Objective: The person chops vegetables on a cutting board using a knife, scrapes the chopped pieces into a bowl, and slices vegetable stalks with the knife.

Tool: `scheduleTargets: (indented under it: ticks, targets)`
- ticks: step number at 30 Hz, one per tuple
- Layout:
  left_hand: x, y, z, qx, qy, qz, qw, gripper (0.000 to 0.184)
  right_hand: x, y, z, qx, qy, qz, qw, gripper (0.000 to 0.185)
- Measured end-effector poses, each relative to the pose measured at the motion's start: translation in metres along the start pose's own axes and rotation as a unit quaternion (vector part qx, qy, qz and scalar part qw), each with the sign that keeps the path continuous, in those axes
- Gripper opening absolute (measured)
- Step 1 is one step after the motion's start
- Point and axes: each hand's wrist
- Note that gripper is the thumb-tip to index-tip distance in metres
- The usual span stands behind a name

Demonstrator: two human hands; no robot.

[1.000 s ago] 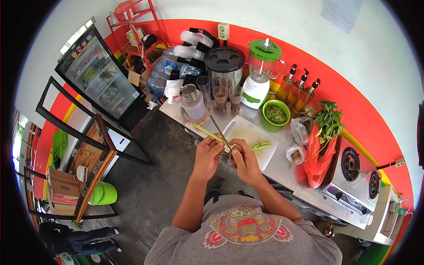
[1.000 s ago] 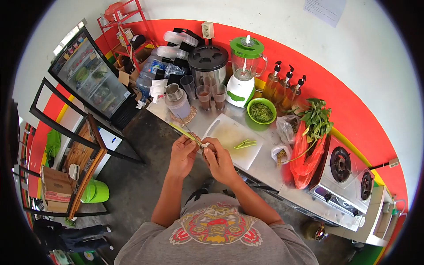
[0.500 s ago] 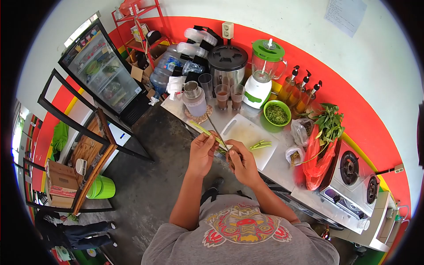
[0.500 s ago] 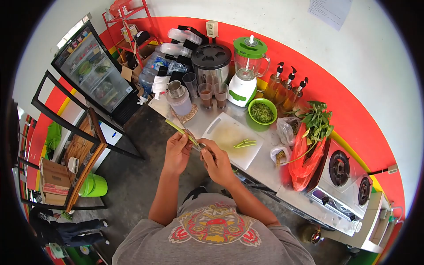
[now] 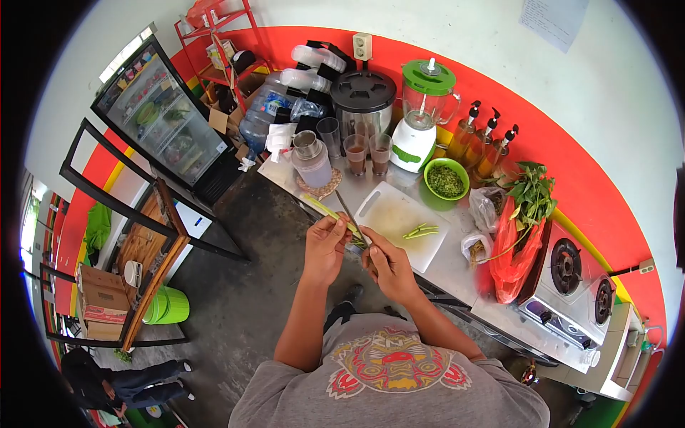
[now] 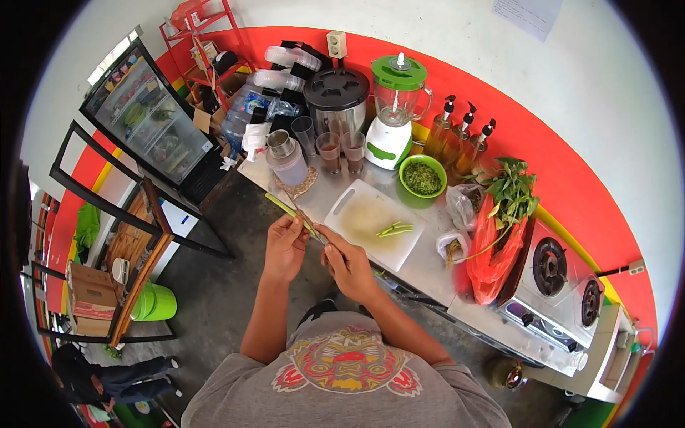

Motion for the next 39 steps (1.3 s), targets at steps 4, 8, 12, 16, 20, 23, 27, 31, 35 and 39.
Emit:
scheduleTargets:
  ticks: [4,8,12,16,20,23,27,31,35,39]
  targets:
    - [0.000,-0.001,0.000,0.008,-0.013,0.010,1.000,0.012,-0.003,0.001,0.001,-0.013,-0.002,-0.001,1.000,0.042]
    - [-0.002,-0.005,0.002,0.012,-0.013,0.019,1.000,0.014,-0.006,-0.001,0.001,-0.027,-0.002,0.003,1.000,0.042]
    - [-0.003,-0.006,0.003,0.021,-0.031,0.021,0.999,0.014,-0.009,-0.002,0.001,-0.035,-0.008,0.008,0.999,0.041]
    - [-0.006,-0.007,0.008,0.004,-0.055,0.039,0.998,0.015,-0.011,-0.005,0.001,-0.043,-0.011,0.008,0.999,0.041]
    - [-0.011,0.004,-0.003,0.022,-0.024,0.035,0.999,0.016,-0.014,-0.001,-0.001,-0.040,-0.004,0.017,0.999,0.040]
    - [-0.013,0.005,0.004,0.030,-0.018,0.028,0.999,0.015,-0.014,0.001,0.000,-0.037,-0.007,0.016,0.999,0.040]
    - [-0.015,0.006,0.005,0.011,-0.010,0.014,1.000,0.013,-0.012,0.004,-0.001,-0.032,-0.007,0.001,0.999,0.041]
    - [-0.015,0.002,0.005,0.020,-0.005,0.016,1.000,0.010,-0.009,0.007,0.000,-0.017,0.004,0.001,1.000,0.042]
    - [-0.017,-0.004,0.007,0.044,0.007,0.017,0.999,0.010,-0.007,0.012,0.003,-0.009,0.007,0.005,1.000,0.043]
    - [-0.019,-0.006,0.009,0.042,0.006,0.023,0.999,0.011,-0.004,0.017,0.004,0.014,0.002,0.001,1.000,0.044]
Point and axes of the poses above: each hand's wrist, its own x-axis away from the middle knuckle, its own z-axis out of the back of the hand, y = z × x, and after that the axes turned 15 degrees about -z, right-handed
